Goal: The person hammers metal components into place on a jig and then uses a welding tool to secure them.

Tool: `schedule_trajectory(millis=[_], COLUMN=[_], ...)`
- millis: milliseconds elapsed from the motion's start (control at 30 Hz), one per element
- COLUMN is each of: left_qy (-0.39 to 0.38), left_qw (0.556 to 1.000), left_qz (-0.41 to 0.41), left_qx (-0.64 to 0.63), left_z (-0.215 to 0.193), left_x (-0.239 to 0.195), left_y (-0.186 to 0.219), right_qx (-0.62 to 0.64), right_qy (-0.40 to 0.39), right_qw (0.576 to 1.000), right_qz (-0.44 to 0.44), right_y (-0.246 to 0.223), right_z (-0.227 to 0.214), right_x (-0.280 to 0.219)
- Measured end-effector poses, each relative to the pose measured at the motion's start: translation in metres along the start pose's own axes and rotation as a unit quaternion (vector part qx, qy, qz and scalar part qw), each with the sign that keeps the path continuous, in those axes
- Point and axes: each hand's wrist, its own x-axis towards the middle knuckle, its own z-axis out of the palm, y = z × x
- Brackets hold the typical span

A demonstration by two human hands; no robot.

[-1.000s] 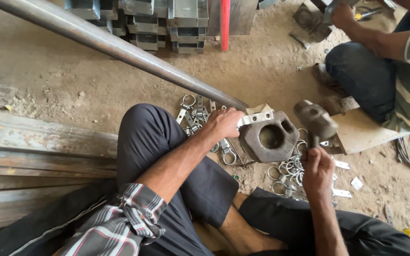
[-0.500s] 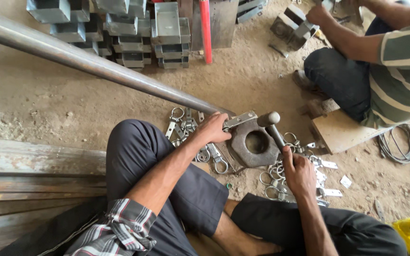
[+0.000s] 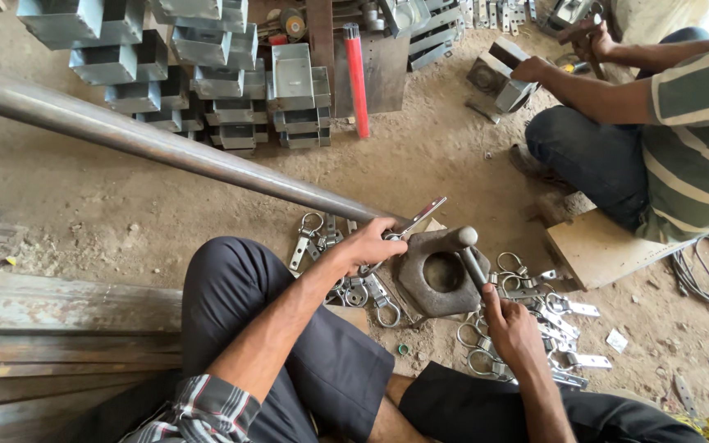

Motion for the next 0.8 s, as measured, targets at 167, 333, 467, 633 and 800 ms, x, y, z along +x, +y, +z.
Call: schedule_trajectory(millis=[167,333,467,633,800], left_qy=[0.022,0.112,0.132,0.125,0.119], left_qw=[0.997,0.954,0.924,0.905,0.909], left_qz=[0.021,0.163,0.190,0.214,0.167], left_qx=[0.066,0.226,0.304,0.347,0.362], left_z=[0.001,0.005,0.013,0.018,0.019], left_x=[-0.001,-0.010,-0.022,-0.031,-0.027], left_y=[-0.001,0.013,0.034,0.047,0.044], right_qx=[0.003,0.002,0.003,0.007,0.009], right_qy=[0.016,0.015,0.010,0.008,-0.007], right_qw=[1.000,1.000,1.000,1.000,1.000], right_qz=[-0.013,-0.009,-0.005,-0.018,-0.003], right_y=[-0.009,-0.011,-0.009,-0.002,0.006], right_z=[-0.004,-0.005,-0.004,-0.001,0.003], right_x=[-0.006,-0.007,-0.006,-0.001,0.005])
